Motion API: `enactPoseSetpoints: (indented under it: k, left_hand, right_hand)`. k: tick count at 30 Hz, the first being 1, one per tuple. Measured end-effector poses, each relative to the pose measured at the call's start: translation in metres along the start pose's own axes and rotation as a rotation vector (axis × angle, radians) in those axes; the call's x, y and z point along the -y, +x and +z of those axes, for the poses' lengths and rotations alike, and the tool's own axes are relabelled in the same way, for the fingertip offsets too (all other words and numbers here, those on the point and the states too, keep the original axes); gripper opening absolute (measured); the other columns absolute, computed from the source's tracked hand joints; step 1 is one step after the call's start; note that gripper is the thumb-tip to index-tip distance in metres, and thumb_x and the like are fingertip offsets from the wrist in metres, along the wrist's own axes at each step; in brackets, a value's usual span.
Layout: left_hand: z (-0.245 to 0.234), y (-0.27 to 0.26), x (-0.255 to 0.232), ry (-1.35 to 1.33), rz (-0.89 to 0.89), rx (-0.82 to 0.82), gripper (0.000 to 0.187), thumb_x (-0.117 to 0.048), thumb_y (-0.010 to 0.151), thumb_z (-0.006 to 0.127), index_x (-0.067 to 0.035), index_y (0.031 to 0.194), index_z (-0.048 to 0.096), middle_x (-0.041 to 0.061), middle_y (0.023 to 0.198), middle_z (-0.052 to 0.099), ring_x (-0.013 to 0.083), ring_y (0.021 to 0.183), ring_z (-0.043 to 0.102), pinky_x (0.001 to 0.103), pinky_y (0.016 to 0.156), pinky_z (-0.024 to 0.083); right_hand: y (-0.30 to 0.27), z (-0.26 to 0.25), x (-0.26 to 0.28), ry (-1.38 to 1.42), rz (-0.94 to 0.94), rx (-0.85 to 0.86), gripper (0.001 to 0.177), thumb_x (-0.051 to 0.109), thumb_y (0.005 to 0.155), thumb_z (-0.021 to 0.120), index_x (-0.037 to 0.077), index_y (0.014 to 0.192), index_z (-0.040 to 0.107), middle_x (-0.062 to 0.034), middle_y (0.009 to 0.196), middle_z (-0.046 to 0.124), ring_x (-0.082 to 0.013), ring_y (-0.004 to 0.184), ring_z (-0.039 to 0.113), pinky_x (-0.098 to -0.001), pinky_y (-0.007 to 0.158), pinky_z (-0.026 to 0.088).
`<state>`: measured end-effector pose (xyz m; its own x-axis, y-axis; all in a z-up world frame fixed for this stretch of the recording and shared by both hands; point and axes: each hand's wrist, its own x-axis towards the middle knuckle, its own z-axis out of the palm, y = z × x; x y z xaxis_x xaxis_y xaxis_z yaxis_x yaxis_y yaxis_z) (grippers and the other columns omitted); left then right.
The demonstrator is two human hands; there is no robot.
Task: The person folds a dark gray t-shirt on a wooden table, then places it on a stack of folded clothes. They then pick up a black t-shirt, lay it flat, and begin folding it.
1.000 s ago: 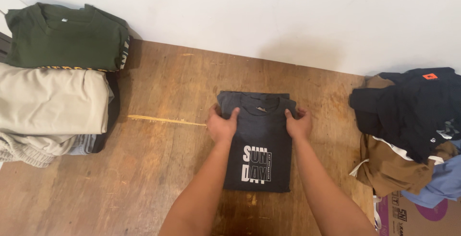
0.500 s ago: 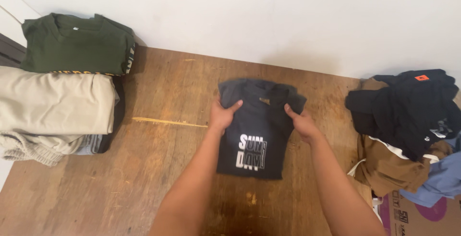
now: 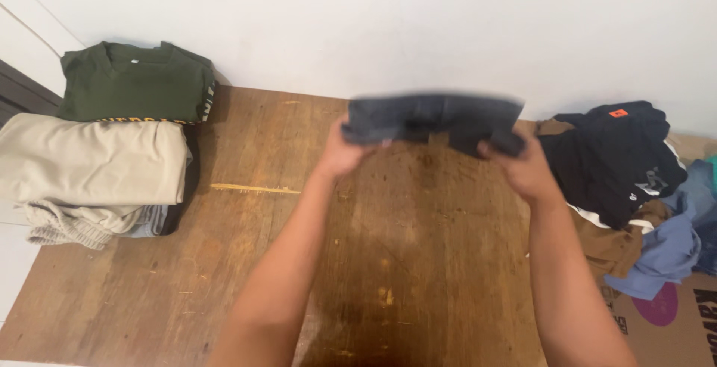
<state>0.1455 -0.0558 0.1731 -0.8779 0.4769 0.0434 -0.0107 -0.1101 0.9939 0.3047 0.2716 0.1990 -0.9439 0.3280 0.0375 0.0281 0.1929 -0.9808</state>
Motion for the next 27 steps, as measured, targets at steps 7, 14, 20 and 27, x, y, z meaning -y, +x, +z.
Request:
enactPoseSetpoints:
  k: [7, 14, 20, 27]
  left_hand:
    - [-0.008, -0.115, 0.088, 0.141, -0.272, 0.303, 0.045, -0.002, 0.075, 0.081, -0.007, 0.118, 0.070, 0.005, 0.117, 0.077, 0.0179, 0.109, 0.071, 0.036, 0.104, 0.055]
    - [-0.009, -0.169, 0.086, 0.153, -0.402, 0.410, 0.052, -0.016, 0.071, 0.090, -0.009, 0.118, 0.069, 0.006, 0.118, 0.077, 0.0218, 0.112, 0.071, 0.037, 0.103, 0.056]
    - [-0.007, -0.117, 0.112, 0.160, -0.500, 0.123, 0.050, -0.022, 0.078, 0.088, -0.002, 0.120, 0.068, 0.012, 0.117, 0.076, 0.0231, 0.107, 0.074, 0.036, 0.098, 0.058]
    - [0.021, -0.071, 0.166, 0.134, -0.485, -0.329, 0.046, -0.017, 0.078, 0.085, -0.001, 0.118, 0.072, 0.014, 0.112, 0.080, 0.0259, 0.100, 0.076, 0.040, 0.089, 0.060]
  right_hand:
    - [-0.127, -0.014, -0.154, -0.171, 0.272, 0.219, 0.039, -0.004, 0.078, 0.072, 0.006, 0.116, 0.073, -0.0009, 0.107, 0.078, -0.0102, 0.098, 0.068, -0.0280, 0.089, 0.053]
    - [-0.187, -0.003, -0.155, -0.015, 0.605, 0.339, 0.039, 0.004, 0.080, 0.082, -0.001, 0.119, 0.075, -0.0071, 0.110, 0.081, -0.0140, 0.099, 0.072, -0.0291, 0.092, 0.054]
    - [-0.137, 0.026, -0.120, 0.010, 0.537, 0.058, 0.048, 0.028, 0.088, 0.075, 0.003, 0.128, 0.067, -0.0053, 0.120, 0.076, -0.0148, 0.112, 0.067, -0.0300, 0.100, 0.047]
    - [-0.078, 0.071, -0.185, -0.085, 0.560, -0.191, 0.053, 0.038, 0.095, 0.070, -0.002, 0.129, 0.066, -0.0136, 0.120, 0.075, -0.0238, 0.109, 0.070, -0.0353, 0.095, 0.053]
